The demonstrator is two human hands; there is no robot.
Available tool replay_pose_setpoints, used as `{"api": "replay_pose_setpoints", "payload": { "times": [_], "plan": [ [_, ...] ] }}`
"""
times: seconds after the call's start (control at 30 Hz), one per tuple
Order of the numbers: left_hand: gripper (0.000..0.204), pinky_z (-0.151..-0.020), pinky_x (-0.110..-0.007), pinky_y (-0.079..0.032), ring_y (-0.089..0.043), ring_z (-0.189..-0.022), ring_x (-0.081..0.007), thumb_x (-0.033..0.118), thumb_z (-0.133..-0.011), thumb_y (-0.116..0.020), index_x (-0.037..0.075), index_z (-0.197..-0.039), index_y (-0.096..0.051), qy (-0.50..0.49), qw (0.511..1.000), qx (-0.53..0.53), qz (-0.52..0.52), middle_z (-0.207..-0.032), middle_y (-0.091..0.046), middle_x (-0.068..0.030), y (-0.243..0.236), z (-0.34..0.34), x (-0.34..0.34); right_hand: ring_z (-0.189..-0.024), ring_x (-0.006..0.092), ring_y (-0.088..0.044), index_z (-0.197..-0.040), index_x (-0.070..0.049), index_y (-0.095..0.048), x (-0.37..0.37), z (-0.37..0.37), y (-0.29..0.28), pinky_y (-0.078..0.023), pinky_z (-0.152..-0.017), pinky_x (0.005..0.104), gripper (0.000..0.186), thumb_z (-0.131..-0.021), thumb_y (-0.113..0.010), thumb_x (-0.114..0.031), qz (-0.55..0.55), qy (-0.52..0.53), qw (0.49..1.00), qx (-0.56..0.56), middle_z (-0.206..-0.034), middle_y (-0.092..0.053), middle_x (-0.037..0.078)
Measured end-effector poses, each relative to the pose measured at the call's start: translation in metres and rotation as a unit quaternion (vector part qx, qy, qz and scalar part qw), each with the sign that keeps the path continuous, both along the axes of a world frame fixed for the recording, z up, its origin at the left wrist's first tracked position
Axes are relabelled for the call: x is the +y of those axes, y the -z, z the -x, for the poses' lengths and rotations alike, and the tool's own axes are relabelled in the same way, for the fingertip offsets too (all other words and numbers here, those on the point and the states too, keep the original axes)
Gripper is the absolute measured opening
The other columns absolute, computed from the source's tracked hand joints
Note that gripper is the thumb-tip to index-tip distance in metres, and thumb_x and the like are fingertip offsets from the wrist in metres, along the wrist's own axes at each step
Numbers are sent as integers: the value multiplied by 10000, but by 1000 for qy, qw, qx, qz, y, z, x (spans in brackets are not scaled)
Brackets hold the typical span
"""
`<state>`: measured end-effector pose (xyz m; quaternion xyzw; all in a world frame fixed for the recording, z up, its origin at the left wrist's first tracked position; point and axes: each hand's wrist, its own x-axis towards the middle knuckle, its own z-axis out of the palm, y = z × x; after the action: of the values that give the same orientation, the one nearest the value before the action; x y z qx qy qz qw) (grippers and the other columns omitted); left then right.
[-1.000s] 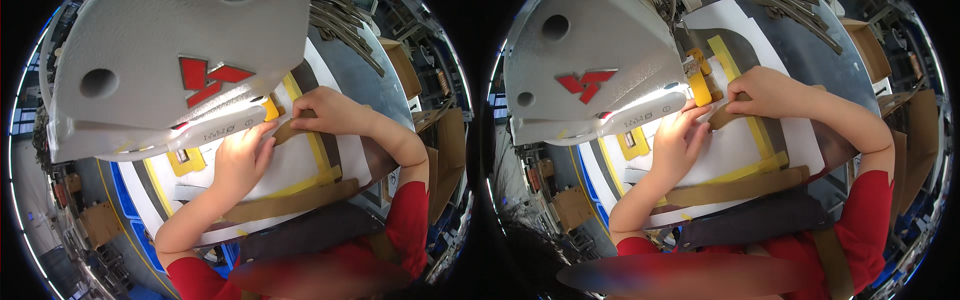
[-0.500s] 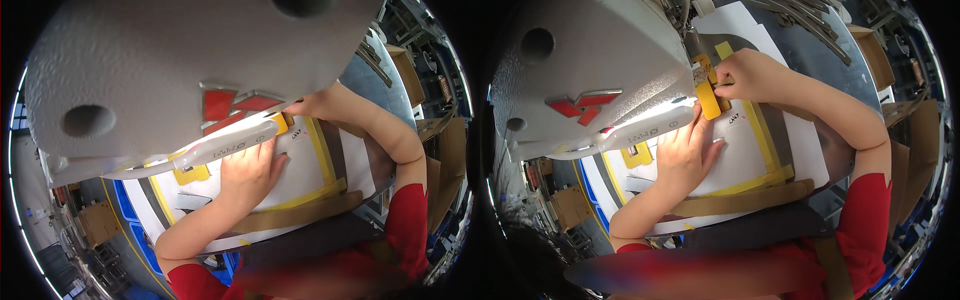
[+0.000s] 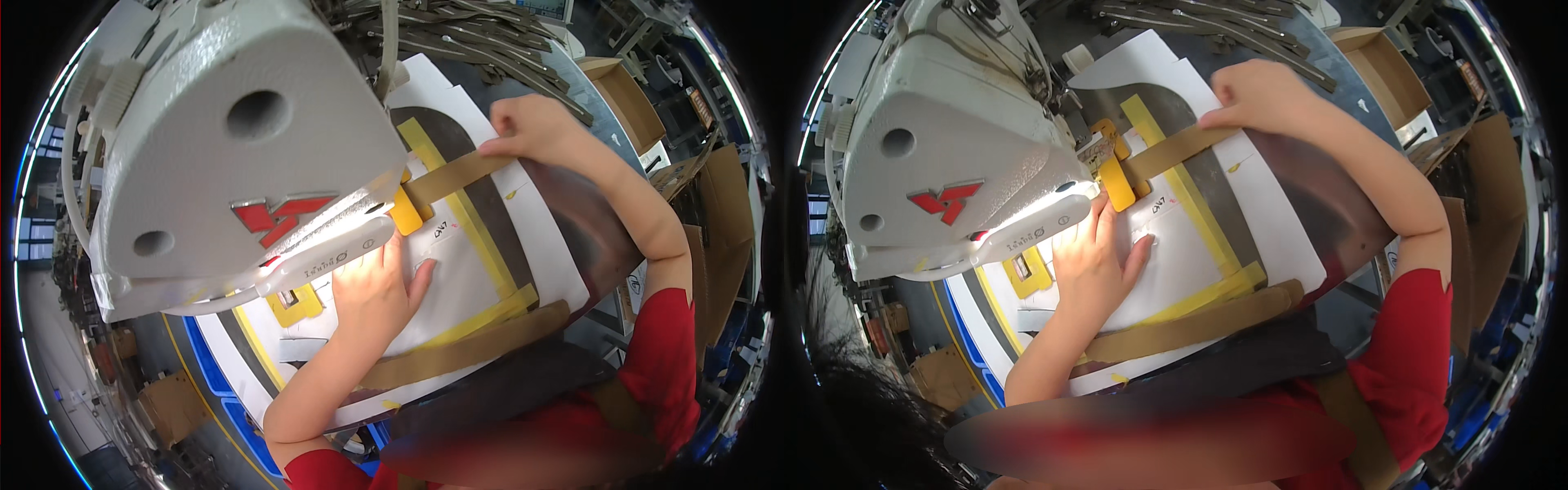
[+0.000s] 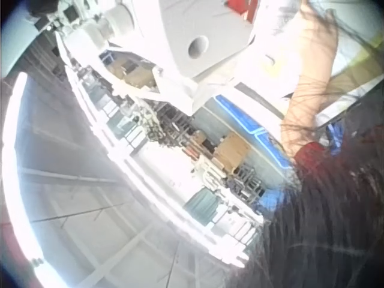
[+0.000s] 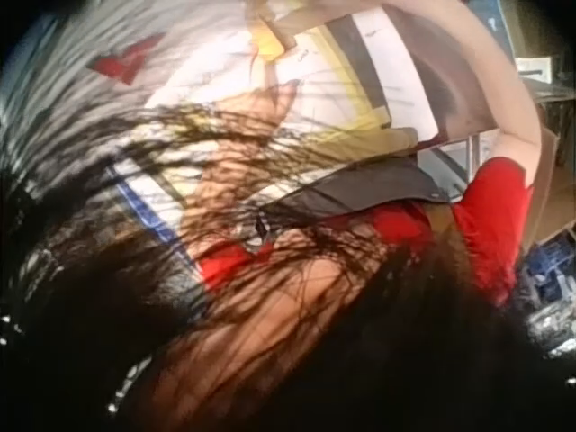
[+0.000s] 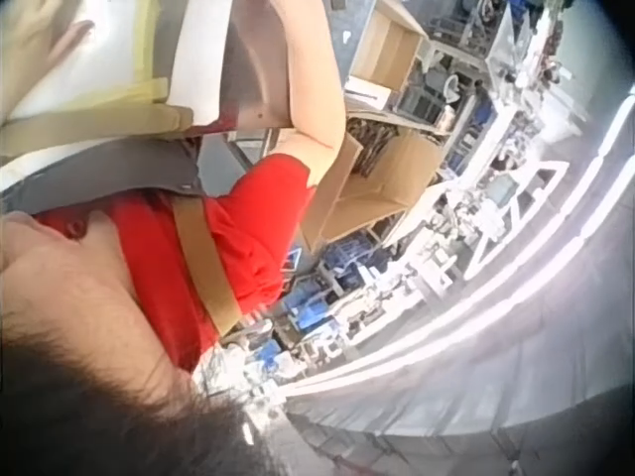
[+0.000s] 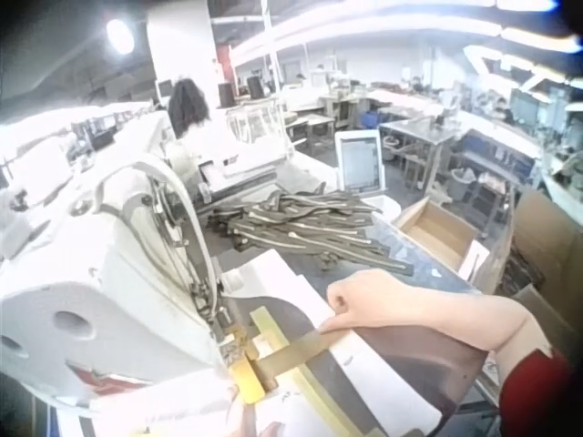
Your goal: Sewing small webbing straps and buckles onto a larger textile assembly using an industrial sewing machine.
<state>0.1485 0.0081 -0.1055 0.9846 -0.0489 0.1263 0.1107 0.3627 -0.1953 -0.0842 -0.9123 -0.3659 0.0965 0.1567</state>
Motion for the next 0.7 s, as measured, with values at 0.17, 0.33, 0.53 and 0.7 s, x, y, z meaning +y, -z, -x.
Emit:
{"api": "replay_pose_setpoints", "payload": {
  "times": [0.17,0.33,0.53,0.7],
  "plan": [
    [595,-799,-391,-436,-561,-983,-305,287,-710,-746,-14,-1181,-541,5,1000,-10,18,-1143,-562,-123,-4,-3,-2,-666,238,-585,-769,-72,-598,-16,-52,-7,-451,-600,342,320,-758,-709,-372,-48,52,991,-116,-689,-583,53],
    [582,-790,-392,-440,-565,-959,-310,250,-709,-750,-18,-1181,-542,17,999,-20,34,-1135,-562,-132,0,-5,-3,-814,249,-617,-791,-56,-642,36,-113,28,-494,-695,382,225,-817,-631,-280,-86,45,937,-337,-794,-609,57],
    [547,-792,-392,-441,-564,-967,-312,243,-716,-747,-19,-1158,-558,12,999,-13,43,-1147,-562,-136,0,-2,-2,-810,293,-624,-815,-47,-660,45,-131,37,-500,-712,395,194,-810,-588,-227,65,41,938,-339,-754,-613,110],
    [538,-799,-395,-437,-564,-967,-313,249,-726,-739,-16,-1158,-558,5,999,-10,43,-1145,-566,-137,1,-3,-2,-713,145,-598,-989,-30,-632,13,-116,23,-455,-628,291,253,-907,-527,-244,-332,139,927,-109,-709,-579,43]
  ]
}}
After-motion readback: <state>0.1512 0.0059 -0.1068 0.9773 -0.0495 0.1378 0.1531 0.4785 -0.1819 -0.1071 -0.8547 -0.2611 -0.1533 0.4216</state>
